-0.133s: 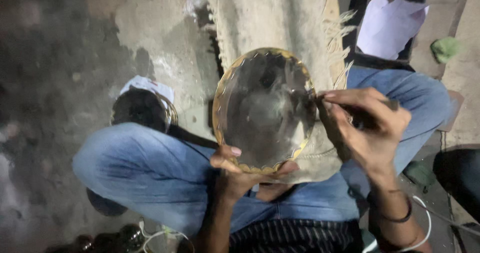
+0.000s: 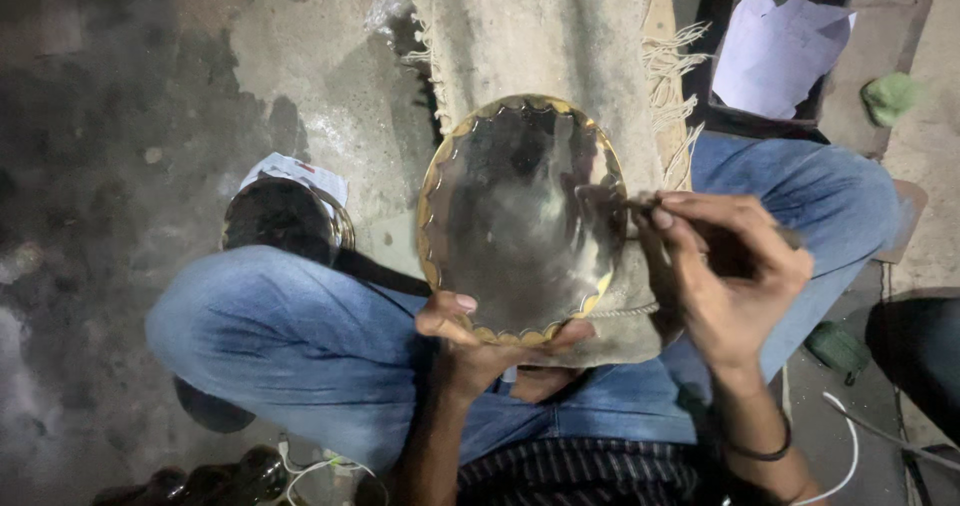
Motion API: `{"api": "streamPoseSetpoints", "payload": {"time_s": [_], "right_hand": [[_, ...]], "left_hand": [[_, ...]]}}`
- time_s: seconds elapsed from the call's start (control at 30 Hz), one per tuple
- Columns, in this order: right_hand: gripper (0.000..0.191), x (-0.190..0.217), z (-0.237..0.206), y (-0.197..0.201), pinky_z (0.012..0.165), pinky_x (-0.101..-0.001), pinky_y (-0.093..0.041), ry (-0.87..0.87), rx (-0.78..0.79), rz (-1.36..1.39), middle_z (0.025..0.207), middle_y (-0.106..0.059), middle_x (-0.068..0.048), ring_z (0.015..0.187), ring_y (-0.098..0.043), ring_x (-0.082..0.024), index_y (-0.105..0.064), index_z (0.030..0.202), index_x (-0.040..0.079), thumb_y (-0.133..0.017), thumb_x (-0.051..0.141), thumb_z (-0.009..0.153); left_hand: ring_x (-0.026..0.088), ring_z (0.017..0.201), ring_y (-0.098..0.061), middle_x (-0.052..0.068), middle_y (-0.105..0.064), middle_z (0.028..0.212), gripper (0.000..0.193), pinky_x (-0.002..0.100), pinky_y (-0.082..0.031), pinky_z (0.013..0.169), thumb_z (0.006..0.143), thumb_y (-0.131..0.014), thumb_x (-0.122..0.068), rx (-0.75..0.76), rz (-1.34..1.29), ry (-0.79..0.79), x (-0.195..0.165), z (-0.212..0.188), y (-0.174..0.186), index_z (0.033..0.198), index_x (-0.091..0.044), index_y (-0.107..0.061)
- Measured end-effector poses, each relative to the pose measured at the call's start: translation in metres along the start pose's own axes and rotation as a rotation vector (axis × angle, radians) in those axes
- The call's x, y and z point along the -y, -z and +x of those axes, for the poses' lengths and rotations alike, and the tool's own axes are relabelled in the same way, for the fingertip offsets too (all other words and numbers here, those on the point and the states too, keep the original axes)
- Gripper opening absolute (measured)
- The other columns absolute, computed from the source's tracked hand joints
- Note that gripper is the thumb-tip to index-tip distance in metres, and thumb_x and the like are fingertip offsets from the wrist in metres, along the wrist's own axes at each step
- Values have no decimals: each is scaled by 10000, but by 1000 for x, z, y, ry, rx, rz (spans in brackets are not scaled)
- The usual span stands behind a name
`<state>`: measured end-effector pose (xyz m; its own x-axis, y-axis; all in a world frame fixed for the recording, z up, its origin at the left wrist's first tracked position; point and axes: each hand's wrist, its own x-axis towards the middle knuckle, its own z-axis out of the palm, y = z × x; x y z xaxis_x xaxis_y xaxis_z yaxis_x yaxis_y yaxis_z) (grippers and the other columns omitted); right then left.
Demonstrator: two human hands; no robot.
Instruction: The person sits cross-legged on the floor holding a round brass plate with a scalloped gold rim on a cloth over their lap. They use a small handheld scriber to engrave or scrape a design into the plate's dark surface, rotating the plate and repositioning the tool as they work around the face.
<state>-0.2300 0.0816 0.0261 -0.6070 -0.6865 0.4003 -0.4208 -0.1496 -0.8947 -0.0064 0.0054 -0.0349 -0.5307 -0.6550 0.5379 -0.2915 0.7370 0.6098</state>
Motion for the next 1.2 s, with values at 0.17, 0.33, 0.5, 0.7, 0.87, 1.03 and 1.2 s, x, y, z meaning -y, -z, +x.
{"api": "streamPoseSetpoints", "payload": {"time_s": [0.17, 0.33, 0.5, 0.7, 0.87, 1.03, 1.2], "right_hand": [[123, 9, -12, -17, 755, -170, -505, -213, -101, -1, 1066, -743, -113, 860, -651, -72, -742, 1140, -51, -749, -41, 1017], [109, 21, -7, -29, 787, -158, -520, -289, -169, 100, 1018, -704, -38, 870, -646, -35, -728, 1138, -45, -742, -17, 1034], [94, 27, -3, -31, 699, -140, -455, -273, -178, -42, 964, -702, -18, 775, -576, -11, -737, 1120, -46, -761, -5, 1040], [105, 35, 1, -27, 675, -162, -467, -183, -104, -259, 949, -724, -56, 725, -604, -33, -769, 1114, -16, -777, -1, 1011], [158, 39, 14, -12, 841, -220, -594, -90, 68, -267, 992, -766, -70, 852, -724, -77, -768, 1106, 16, -745, -18, 954], [166, 43, 22, -2, 768, -229, -566, -128, 168, -288, 959, -753, -79, 825, -720, -108, -766, 1055, 1, -759, -12, 890], [129, 41, 27, 2, 812, -233, -572, -84, 216, -272, 970, -744, -88, 814, -730, -105, -738, 1017, -22, -755, -15, 890]], "left_hand": [[190, 1236, -416, 72, -213, 1246, 1123, 274, -558, 881, 730, -954, -573, -22, -23, 4, 10, -14, 0, 1333, -130, -117], [147, 1264, -393, 52, -195, 1258, 1120, 253, -550, 901, 771, -940, -567, -19, -90, 7, 5, -14, -4, 1389, -166, -96], [160, 1286, -326, 53, -173, 1229, 1103, 253, -531, 929, 841, -896, -617, 10, -40, 19, -1, -9, -4, 1476, -238, -77], [196, 1249, -191, 83, -187, 1247, 963, 256, -460, 885, 760, -851, -741, 50, 446, -182, -8, 1, 7, 1482, -486, -267], [171, 1255, -290, 81, -199, 1197, 1290, 209, -529, 883, 683, -899, -703, 11, 192, -24, -10, 4, 1, 1346, -16, -31], [159, 1263, -291, 76, -188, 1193, 1303, 229, -523, 883, 680, -903, -703, -9, 187, -28, 0, -10, -7, 1359, -26, -20], [199, 1204, -366, 78, -236, 1196, 1295, 276, -561, 889, 636, -940, -648, 24, 42, 75, 10, -30, -8, 1393, -60, -70]]}}
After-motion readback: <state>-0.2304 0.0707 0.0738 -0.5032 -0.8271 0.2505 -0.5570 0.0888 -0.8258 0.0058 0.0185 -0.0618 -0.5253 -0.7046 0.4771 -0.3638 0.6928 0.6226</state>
